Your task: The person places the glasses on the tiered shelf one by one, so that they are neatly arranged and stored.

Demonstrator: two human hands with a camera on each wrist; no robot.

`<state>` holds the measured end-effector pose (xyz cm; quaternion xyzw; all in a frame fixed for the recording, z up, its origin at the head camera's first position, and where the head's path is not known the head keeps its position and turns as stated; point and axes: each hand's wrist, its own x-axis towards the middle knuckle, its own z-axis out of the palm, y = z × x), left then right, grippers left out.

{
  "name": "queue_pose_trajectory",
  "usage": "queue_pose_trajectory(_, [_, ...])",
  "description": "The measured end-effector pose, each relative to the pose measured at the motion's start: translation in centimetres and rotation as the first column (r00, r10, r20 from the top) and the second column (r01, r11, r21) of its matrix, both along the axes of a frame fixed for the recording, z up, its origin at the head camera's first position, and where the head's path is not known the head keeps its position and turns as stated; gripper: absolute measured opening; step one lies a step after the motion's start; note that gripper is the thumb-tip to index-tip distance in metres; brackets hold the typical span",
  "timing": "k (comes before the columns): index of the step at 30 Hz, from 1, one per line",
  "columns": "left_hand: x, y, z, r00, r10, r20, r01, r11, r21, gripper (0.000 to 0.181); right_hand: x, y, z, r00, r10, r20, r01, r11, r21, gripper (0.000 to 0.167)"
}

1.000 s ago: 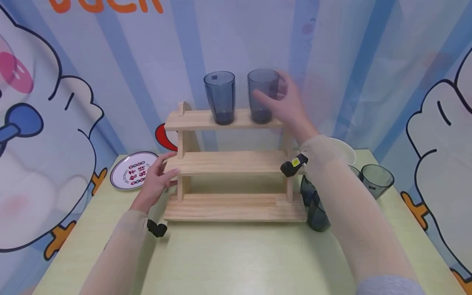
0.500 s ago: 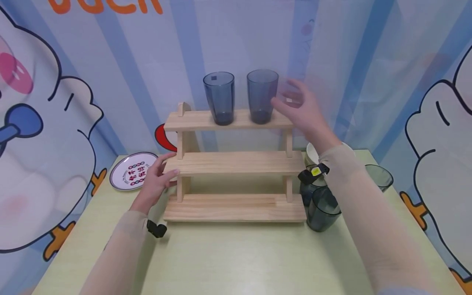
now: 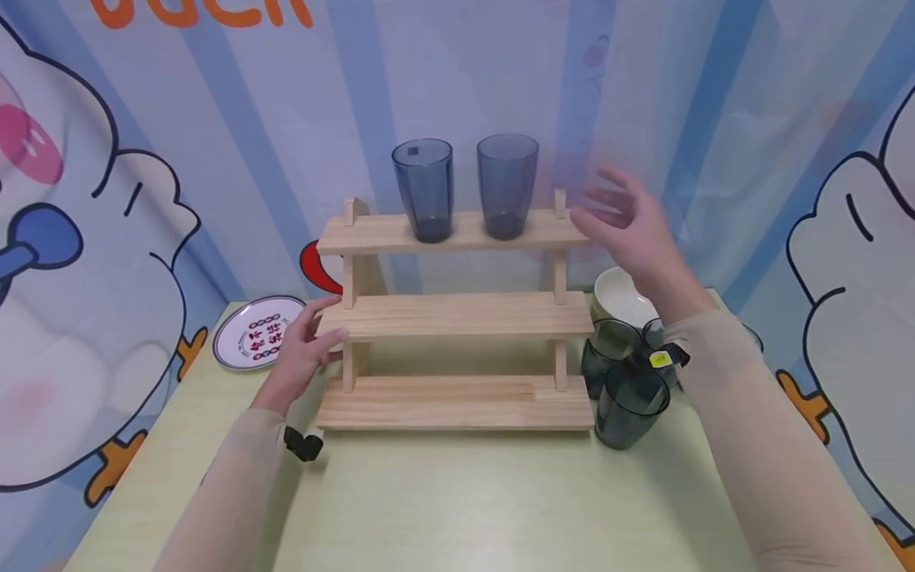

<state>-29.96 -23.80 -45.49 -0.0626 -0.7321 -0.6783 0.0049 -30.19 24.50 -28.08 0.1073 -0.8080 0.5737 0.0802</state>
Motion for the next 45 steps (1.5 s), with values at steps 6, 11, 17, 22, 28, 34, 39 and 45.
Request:
queue_pose_trajectory(6, [0.1, 0.0, -0.1, 1.000, 0.009, 0.014, -0.009, 1.000, -0.003, 0.060, 1.7, 1.8, -0.8, 0.999, -0.004, -0.032, 0.007, 0.994, 0.108, 0.071])
queue_pose_trajectory(11, [0.2, 0.1, 0.1, 1.000, 0.016, 0.016, -0.016, 1.000, -0.008, 0.061, 3.4, 3.3, -1.8, 0.998, 0.015, -0.060, -0.005, 0.987, 0.163, 0.072])
queue_pose_trajectory(17, [0.2, 0.1, 0.1, 1.000, 0.018, 0.015, -0.018, 1.000, -0.010, 0.060, 5.6, 4.7, -3.1, 0.997, 0.023, -0.071, -0.007, 0.976, 0.219, 0.075])
queue_pose_trajectory(22, [0.1, 0.0, 0.1, 1.000, 0.019, 0.013, -0.019, 1.000, -0.014, 0.059, 7.1, 5.6, -4.2, 0.996, 0.040, -0.080, -0.022, 0.976, 0.218, 0.076])
queue_pose_trajectory(28, [0.2, -0.1, 0.1, 1.000, 0.010, 0.009, -0.010, 1.000, -0.013, 0.060, 9.0, 6.5, -5.8, 0.995, 0.055, -0.083, -0.034, 0.971, 0.238, 0.078])
queue_pose_trajectory(34, [0.1, 0.1, -0.1, 1.000, 0.008, 0.009, -0.008, 1.000, -0.010, 0.060, 10.9, 7.3, -8.0, 0.994, 0.046, -0.096, -0.014, 0.950, 0.313, 0.082])
queue_pose_trajectory(39, [0.2, 0.1, -0.1, 1.000, 0.008, 0.011, -0.008, 1.000, -0.009, 0.060, 12.2, 7.9, -9.8, 0.996, 0.020, -0.092, 0.013, 0.938, 0.347, 0.083])
queue_pose_trajectory(45, [0.1, 0.1, -0.1, 1.000, 0.006, -0.008, -0.006, 1.000, -0.005, 0.059, 13.2, 8.3, -11.9, 0.998, -0.018, -0.061, 0.038, 0.938, 0.345, 0.081])
